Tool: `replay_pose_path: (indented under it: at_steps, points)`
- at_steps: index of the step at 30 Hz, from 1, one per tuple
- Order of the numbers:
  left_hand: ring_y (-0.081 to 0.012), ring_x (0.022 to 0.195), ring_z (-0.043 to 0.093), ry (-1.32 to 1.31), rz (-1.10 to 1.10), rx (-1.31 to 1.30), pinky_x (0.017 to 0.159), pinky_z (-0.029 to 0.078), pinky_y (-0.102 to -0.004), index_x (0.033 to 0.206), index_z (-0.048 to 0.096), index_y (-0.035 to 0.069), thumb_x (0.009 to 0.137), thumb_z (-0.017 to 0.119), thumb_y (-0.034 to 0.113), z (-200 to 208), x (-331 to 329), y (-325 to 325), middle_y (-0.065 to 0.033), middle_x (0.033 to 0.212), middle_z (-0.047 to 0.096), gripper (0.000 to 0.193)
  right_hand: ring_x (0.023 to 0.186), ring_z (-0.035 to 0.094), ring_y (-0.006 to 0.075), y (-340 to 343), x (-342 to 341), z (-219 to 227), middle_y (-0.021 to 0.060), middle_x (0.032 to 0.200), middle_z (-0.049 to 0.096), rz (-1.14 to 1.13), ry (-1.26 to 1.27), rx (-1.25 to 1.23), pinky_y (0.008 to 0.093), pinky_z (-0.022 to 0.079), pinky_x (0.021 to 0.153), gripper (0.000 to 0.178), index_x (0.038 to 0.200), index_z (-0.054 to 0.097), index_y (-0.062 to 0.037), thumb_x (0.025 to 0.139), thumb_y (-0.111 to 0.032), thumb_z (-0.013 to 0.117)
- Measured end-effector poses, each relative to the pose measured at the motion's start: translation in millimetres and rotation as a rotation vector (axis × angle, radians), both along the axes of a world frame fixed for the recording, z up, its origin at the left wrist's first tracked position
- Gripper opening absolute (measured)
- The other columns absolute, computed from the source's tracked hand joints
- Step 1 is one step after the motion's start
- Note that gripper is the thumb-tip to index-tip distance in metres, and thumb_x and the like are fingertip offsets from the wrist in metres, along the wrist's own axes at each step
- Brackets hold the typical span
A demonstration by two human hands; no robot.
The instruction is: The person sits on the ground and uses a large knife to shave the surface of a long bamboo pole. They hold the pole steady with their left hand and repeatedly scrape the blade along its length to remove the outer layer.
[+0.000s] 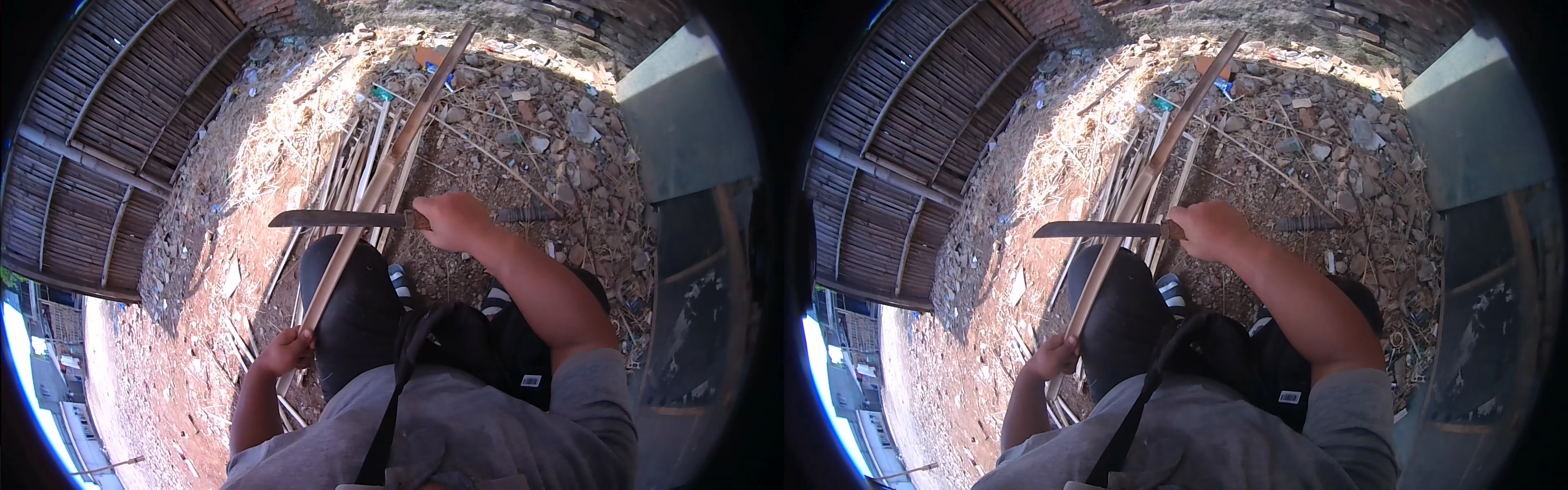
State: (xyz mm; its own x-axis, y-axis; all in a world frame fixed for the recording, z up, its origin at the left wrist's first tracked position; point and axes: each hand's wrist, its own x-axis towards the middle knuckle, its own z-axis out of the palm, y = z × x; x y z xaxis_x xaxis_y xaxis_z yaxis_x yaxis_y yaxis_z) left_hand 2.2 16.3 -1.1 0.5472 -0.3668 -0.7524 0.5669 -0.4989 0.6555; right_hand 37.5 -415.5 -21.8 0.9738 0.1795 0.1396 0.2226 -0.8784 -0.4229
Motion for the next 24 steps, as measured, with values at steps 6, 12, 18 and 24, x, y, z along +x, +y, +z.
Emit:
replay_pose_path:
  at_steps: [6, 12, 18, 24]
  points:
    - [-0.0098, 0.051, 0.033, -0.017, -0.031, 0.016, 0.049, 0.03, -0.0289, 0.089, 0.052, 0.009, 0.107, 0.049, 0.04, -4, -6, 11, 0.0043, 0.062, 0.036, 0.035, 0.076, 0.067, 0.039, -18, 19, -34, 0.0109, 0.073, 0.064, -0.073, -0.117, -0.05, 0.0538, 0.051, 0.067, 0.02, 0.091, 0.057, -0.0111, 0.079, -0.018, 0.071]
    - [-0.0088, 0.051, 0.035, 0.065, 0.004, -0.018, 0.049, 0.03, -0.0271, 0.091, 0.053, 0.01, 0.106, 0.05, 0.042, 8, 5, -1, 0.0045, 0.063, 0.039, 0.036, 0.079, 0.068, 0.0393, -54, 23, -45, 0.0154, 0.082, 0.068, -0.33, -0.015, 0.059, 0.0522, 0.052, 0.07, 0.022, 0.098, 0.063, -0.0059, 0.081, -0.017, 0.07]
    - [-0.0092, 0.051, 0.032, 0.019, -0.031, -0.02, 0.048, 0.028, -0.0283, 0.09, 0.052, 0.01, 0.107, 0.049, 0.039, -2, 7, 5, 0.0047, 0.062, 0.035, 0.033, 0.085, 0.069, 0.04, -60, 15, -37, 0.0192, 0.09, 0.071, -0.209, 0.408, 0.558, 0.0462, 0.053, 0.076, 0.033, 0.106, 0.068, -0.0024, 0.078, -0.02, 0.069]
    - [-0.0097, 0.051, 0.032, 0.022, -0.015, -0.043, 0.049, 0.029, -0.0291, 0.09, 0.051, 0.01, 0.106, 0.051, 0.036, -12, 5, 13, 0.0044, 0.062, 0.035, 0.031, 0.08, 0.069, 0.0376, 0, -2, 9, 0.0165, 0.081, 0.069, 0.036, 0.082, 0.017, 0.0488, 0.053, 0.072, 0.02, 0.094, 0.064, -0.0064, 0.078, -0.018, 0.068]
